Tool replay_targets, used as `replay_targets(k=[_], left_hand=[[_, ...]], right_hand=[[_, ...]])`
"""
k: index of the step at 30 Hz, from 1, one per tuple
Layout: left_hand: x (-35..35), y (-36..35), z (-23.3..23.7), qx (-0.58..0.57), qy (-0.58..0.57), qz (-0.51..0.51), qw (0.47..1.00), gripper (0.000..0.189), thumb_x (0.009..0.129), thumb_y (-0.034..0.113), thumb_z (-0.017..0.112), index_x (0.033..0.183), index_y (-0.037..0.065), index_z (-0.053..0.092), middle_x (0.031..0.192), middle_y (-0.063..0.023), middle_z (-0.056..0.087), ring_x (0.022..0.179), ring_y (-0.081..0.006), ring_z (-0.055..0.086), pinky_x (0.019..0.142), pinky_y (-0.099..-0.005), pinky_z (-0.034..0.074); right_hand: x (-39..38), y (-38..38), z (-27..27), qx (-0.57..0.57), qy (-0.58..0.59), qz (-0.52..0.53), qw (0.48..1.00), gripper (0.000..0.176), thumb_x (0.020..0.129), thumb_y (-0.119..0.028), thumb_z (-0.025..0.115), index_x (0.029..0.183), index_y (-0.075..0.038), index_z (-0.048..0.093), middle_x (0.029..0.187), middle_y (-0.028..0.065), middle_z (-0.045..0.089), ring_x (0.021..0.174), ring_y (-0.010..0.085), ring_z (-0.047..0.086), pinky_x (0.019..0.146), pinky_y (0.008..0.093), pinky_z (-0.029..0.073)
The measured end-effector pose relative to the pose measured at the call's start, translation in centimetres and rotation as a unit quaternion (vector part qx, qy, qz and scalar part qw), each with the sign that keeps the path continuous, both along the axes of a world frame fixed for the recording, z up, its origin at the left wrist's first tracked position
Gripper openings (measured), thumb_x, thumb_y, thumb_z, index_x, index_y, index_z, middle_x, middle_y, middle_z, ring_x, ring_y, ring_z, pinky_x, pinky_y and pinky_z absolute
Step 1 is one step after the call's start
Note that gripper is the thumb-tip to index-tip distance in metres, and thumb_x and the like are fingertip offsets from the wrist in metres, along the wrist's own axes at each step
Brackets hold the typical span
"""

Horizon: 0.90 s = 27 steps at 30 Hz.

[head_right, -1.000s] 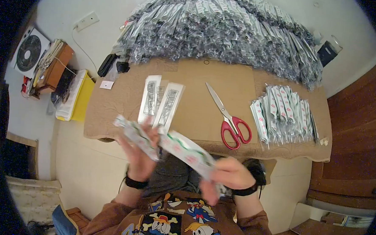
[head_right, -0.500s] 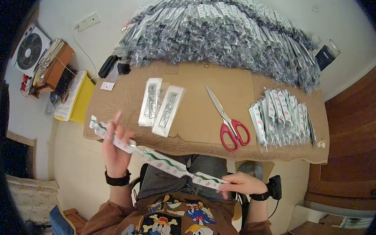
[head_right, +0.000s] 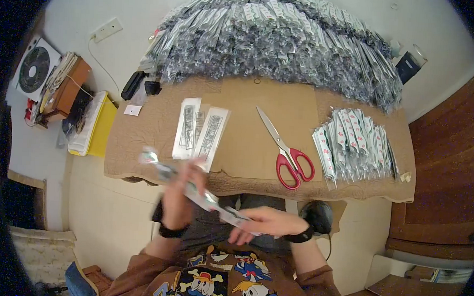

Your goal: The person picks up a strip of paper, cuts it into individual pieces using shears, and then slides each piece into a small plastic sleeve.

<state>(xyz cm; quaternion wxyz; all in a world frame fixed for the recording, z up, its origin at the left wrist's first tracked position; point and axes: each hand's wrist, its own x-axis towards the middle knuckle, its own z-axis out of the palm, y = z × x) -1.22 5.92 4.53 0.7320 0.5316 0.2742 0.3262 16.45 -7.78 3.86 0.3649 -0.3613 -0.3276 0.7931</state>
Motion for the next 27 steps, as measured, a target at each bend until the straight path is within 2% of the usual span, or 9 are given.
replay_targets(k=[4, 6, 9, 11, 12, 17, 21, 22, 27], left_hand=[[-10.2, 10.5, 1.9, 0.24, 0.247, 0.21, 0.915, 0.029, 0.092, 0.03, 0.04, 0.107, 0.011, 0.055, 0.077, -0.0055, 0.06, 0.064, -0.0115, 0.053, 0.058, -0.0257, 0.044], [-23.2, 21.2, -1.2, 0.494, 0.388, 0.351, 0.694, 0.025, 0.091, 0.02, 0.039, 0.105, 0.009, 0.056, 0.083, -0.0057, 0.059, 0.059, -0.0133, 0.052, 0.054, -0.0287, 0.042], [-44.6, 34.0, 2.1, 0.411, 0.686, 0.395, 0.452, 0.019, 0.078, 0.017, 0.053, 0.087, 0.0, 0.057, 0.071, -0.0188, 0.057, 0.063, -0.0351, 0.053, 0.059, -0.0419, 0.043], [-52.0, 32.6, 5.2, 0.512, 0.62, 0.395, 0.444, 0.029, 0.079, 0.022, 0.05, 0.1, 0.002, 0.052, 0.085, -0.0216, 0.059, 0.075, -0.0389, 0.056, 0.065, -0.0443, 0.044], [-66.5, 39.2, 3.3, 0.421, 0.8, 0.339, 0.262, 0.034, 0.079, 0.024, 0.05, 0.104, 0.001, 0.051, 0.09, -0.0232, 0.058, 0.079, -0.0394, 0.056, 0.068, -0.0436, 0.045], [-68.4, 32.8, 1.8, 0.192, 0.383, 0.633, 0.645, 0.031, 0.083, 0.026, 0.046, 0.093, 0.002, 0.062, 0.077, -0.0093, 0.063, 0.072, -0.0204, 0.06, 0.061, -0.0302, 0.047], [-46.4, 22.2, -0.2, 0.198, 0.136, 0.378, 0.894, 0.04, 0.085, 0.025, 0.045, 0.119, 0.004, 0.048, 0.069, 0.003, 0.047, 0.062, -0.0098, 0.049, 0.056, -0.0238, 0.042], [-36.7, 17.6, 0.8, 0.173, 0.13, 0.398, 0.891, 0.043, 0.086, 0.027, 0.046, 0.123, 0.004, 0.042, 0.069, 0.0052, 0.038, 0.062, -0.0058, 0.042, 0.054, -0.0197, 0.038], [-10.9, 3.9, 1.8, -0.016, -0.071, 0.388, 0.919, 0.038, 0.088, 0.023, 0.051, 0.118, -0.001, 0.045, 0.067, 0.0049, 0.035, 0.061, -0.0038, 0.036, 0.057, -0.0199, 0.035]], right_hand=[[5.9, -4.7, -0.5, 0.165, -0.023, 0.077, 0.983, 0.066, 0.084, -0.024, 0.057, 0.134, -0.001, 0.021, 0.096, 0.0164, 0.062, 0.088, 0.0227, 0.06, 0.082, 0.0316, 0.045], [8.9, -7.2, -0.6, 0.141, -0.003, 0.079, 0.987, 0.076, 0.081, -0.025, 0.062, 0.136, -0.001, 0.015, 0.097, 0.0177, 0.061, 0.091, 0.025, 0.06, 0.085, 0.0339, 0.043], [10.7, -9.6, -1.0, 0.173, 0.059, -0.017, 0.983, 0.085, 0.076, -0.027, 0.067, 0.136, 0.0, 0.013, 0.099, 0.018, 0.061, 0.093, 0.0253, 0.059, 0.084, 0.0343, 0.043], [10.5, -9.4, -0.3, 0.209, 0.11, -0.114, 0.965, 0.086, 0.075, -0.026, 0.068, 0.135, 0.002, 0.012, 0.1, 0.0191, 0.06, 0.094, 0.025, 0.058, 0.083, 0.0346, 0.043], [9.7, -8.6, 0.6, 0.209, 0.11, -0.117, 0.964, 0.086, 0.075, -0.026, 0.068, 0.135, 0.002, 0.012, 0.1, 0.0191, 0.06, 0.094, 0.025, 0.058, 0.083, 0.0346, 0.043], [5.9, -1.9, 4.1, 0.198, -0.253, -0.367, 0.873, 0.058, 0.08, -0.022, 0.062, 0.126, -0.001, 0.036, 0.097, 0.0179, 0.06, 0.089, 0.0285, 0.059, 0.077, 0.0392, 0.045], [5.8, -0.4, 3.1, 0.254, -0.648, -0.3, 0.653, 0.039, 0.082, -0.016, 0.057, 0.118, -0.002, 0.047, 0.092, 0.0122, 0.059, 0.079, 0.0228, 0.059, 0.07, 0.0357, 0.046], [5.7, 0.0, 2.8, 0.283, -0.752, -0.241, 0.544, 0.034, 0.083, -0.013, 0.055, 0.116, -0.003, 0.05, 0.09, 0.0101, 0.059, 0.075, 0.0204, 0.058, 0.068, 0.0339, 0.047], [5.2, 1.1, 2.7, 0.166, -0.764, -0.206, 0.588, 0.034, 0.081, -0.002, 0.053, 0.115, -0.005, 0.05, 0.09, 0.0067, 0.054, 0.075, 0.016, 0.056, 0.066, 0.0298, 0.047]])
